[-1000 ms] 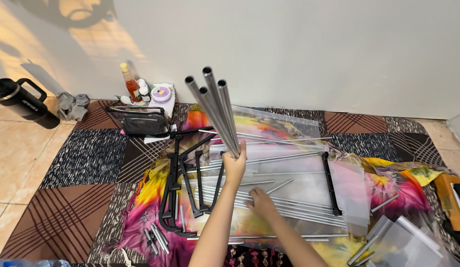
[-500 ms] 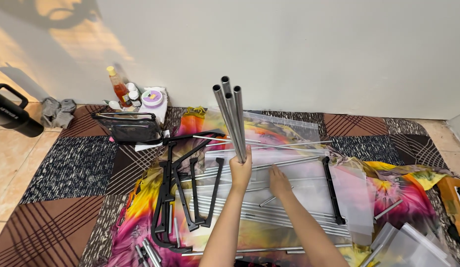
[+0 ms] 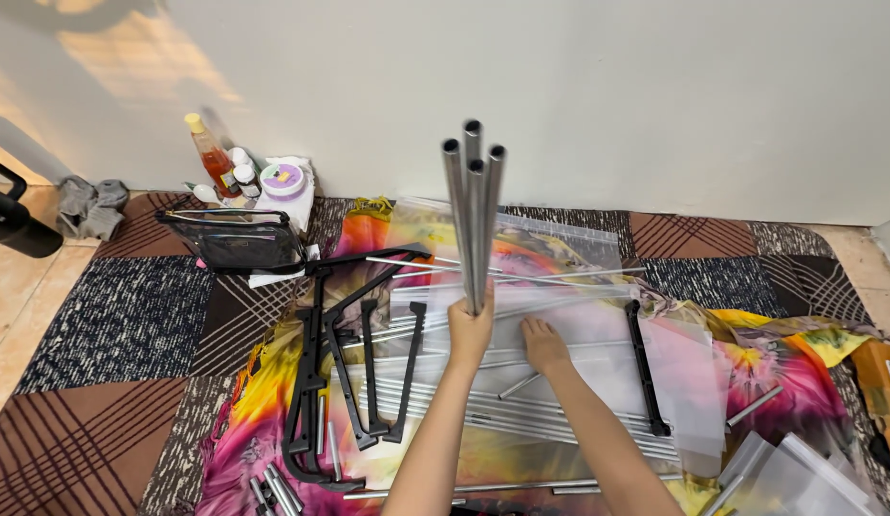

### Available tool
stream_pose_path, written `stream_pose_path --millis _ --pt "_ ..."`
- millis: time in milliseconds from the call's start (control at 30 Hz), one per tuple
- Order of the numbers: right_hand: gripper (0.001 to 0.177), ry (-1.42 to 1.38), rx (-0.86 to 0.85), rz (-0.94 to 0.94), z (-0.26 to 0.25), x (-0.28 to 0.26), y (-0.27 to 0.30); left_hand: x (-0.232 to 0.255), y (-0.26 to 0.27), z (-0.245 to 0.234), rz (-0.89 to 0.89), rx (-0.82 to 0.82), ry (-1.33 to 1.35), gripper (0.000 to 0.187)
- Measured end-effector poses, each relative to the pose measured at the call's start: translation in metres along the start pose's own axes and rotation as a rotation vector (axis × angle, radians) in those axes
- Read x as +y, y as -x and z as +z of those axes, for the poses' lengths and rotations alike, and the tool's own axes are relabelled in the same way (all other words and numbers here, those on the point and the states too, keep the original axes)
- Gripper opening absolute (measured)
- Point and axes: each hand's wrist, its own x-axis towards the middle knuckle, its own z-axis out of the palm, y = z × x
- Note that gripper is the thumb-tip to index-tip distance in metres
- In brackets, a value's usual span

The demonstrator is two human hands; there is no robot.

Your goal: The person assembles a metal frame by inserting silver rods into black plastic connectors. They repeatedly pick up rods and connectors, align them, and press them together to form a multi-rod structure.

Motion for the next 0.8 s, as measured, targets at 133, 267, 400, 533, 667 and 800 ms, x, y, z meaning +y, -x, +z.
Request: stream_pose_path --millis 133,267,400,533,667,800 --pt "0.05 -0.011 0.085 -0.008 -0.003 -0.007 -0.015 0.012 0.009 -0.01 0.168 -0.022 -0.03 0.055" --pt "0.063 -0.002 0.351 -0.175 0.008 -0.01 -0.034 0.02 0.009 -0.021 0.115 -0.021 -0.05 0.059" --pt "0.067 0.043 0.341 -0.21 0.011 -0.006 -0.058 0.025 0.002 -0.023 0.046 -0.036 0.0 0.055" --pt "0.047 0.03 0.186 -0.189 0.015 0.001 -0.044 0.018 0.005 -0.018 0.013 -0.024 0.001 0.06" --pt "0.039 -0.017 0.083 -0.239 0.006 0.002 -0.012 0.022 0.006 -0.012 0.055 -0.007 -0.038 0.06" --pt "0.037 -0.195 -0.101 -0.169 -0.024 0.014 0.016 0.038 0.008 -0.02 0.01 0.004 0.017 0.053"
